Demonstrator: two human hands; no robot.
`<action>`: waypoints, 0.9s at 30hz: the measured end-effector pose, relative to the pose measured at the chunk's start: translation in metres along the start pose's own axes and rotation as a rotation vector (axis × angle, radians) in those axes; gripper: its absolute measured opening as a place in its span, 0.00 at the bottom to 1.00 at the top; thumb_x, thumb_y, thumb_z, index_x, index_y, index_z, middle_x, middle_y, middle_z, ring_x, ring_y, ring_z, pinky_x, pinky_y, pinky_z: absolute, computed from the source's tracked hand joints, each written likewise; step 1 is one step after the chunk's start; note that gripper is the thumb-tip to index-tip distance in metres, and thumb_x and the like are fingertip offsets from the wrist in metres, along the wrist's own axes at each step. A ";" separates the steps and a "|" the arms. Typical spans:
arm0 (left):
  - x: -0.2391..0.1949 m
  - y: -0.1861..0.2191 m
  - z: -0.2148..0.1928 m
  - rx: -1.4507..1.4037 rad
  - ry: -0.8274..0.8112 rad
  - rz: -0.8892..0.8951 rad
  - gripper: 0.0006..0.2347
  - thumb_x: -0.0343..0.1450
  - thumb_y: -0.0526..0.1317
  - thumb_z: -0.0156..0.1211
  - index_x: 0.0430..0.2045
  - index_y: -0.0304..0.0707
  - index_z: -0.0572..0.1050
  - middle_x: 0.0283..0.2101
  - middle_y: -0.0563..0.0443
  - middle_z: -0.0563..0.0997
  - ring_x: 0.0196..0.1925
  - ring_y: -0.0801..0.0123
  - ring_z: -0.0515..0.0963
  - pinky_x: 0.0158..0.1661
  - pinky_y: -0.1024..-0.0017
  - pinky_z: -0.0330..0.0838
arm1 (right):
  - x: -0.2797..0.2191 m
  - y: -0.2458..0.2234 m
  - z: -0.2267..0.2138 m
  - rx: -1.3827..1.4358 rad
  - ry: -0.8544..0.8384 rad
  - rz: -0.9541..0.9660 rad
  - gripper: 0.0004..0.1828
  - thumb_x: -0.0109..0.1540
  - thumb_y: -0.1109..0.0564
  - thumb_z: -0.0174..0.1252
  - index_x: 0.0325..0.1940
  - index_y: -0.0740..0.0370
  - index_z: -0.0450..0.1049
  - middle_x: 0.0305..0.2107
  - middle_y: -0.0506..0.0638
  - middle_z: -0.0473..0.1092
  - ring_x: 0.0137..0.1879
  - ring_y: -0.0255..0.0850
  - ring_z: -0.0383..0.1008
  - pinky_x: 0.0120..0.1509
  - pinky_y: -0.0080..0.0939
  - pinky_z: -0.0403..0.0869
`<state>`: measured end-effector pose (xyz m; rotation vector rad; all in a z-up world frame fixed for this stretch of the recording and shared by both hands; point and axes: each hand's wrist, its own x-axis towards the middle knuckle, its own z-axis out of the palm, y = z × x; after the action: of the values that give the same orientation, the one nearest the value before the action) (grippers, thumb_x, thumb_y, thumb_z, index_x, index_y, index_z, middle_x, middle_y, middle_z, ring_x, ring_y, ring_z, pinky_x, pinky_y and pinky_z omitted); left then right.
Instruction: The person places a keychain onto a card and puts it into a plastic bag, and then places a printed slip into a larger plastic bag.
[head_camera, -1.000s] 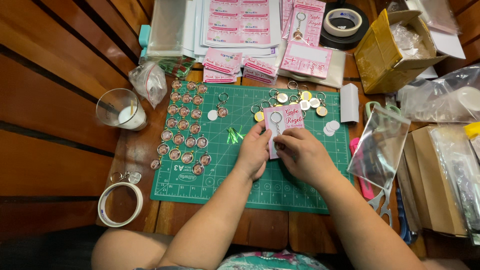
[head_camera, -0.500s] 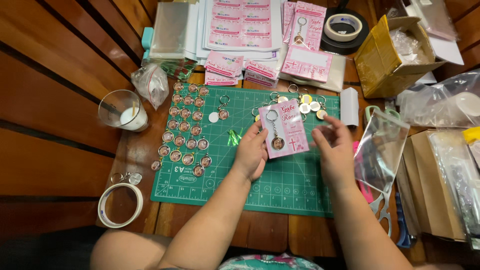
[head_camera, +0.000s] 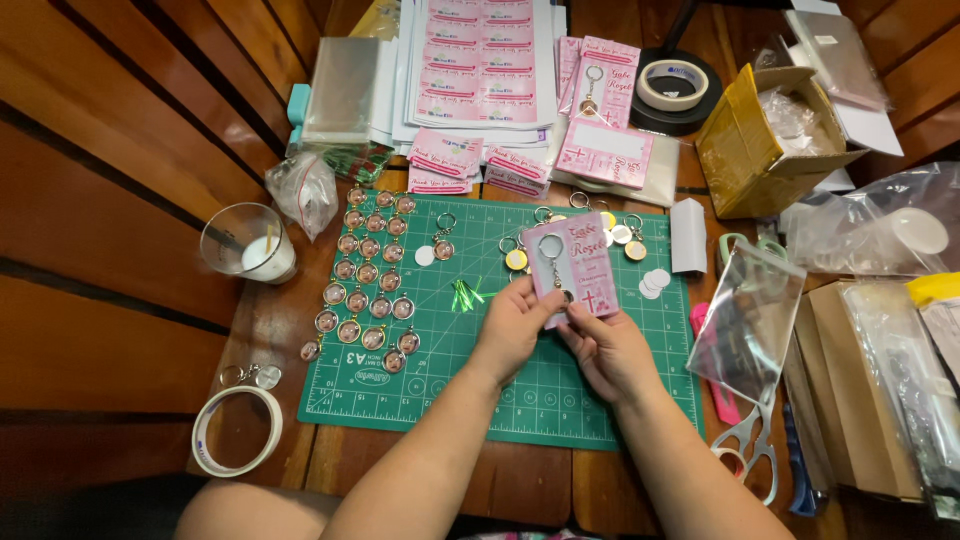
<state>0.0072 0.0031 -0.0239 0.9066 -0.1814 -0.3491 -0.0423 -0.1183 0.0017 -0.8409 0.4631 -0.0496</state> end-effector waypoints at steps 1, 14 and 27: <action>0.000 -0.001 -0.002 0.000 0.000 0.001 0.10 0.73 0.32 0.64 0.47 0.30 0.75 0.35 0.41 0.85 0.35 0.68 0.85 0.38 0.72 0.82 | -0.001 -0.001 0.001 0.000 -0.001 0.000 0.09 0.63 0.68 0.61 0.47 0.67 0.74 0.38 0.59 0.78 0.41 0.44 0.81 0.48 0.43 0.83; -0.004 0.013 0.003 0.234 0.148 -0.025 0.08 0.67 0.38 0.74 0.34 0.33 0.83 0.26 0.50 0.86 0.29 0.81 0.82 0.35 0.81 0.77 | 0.000 0.013 -0.010 -0.059 -0.100 -0.027 0.12 0.63 0.68 0.59 0.51 0.61 0.72 0.41 0.54 0.77 0.47 0.46 0.80 0.55 0.50 0.81; -0.002 0.016 0.001 0.294 0.085 0.003 0.05 0.67 0.35 0.73 0.30 0.32 0.82 0.26 0.49 0.85 0.29 0.78 0.83 0.32 0.79 0.78 | -0.015 0.004 0.011 0.002 -0.138 -0.113 0.11 0.64 0.68 0.58 0.49 0.62 0.72 0.42 0.56 0.77 0.49 0.47 0.80 0.59 0.49 0.78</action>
<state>0.0081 0.0121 -0.0111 1.2093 -0.1585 -0.2846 -0.0517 -0.1049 0.0109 -0.8622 0.2853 -0.0955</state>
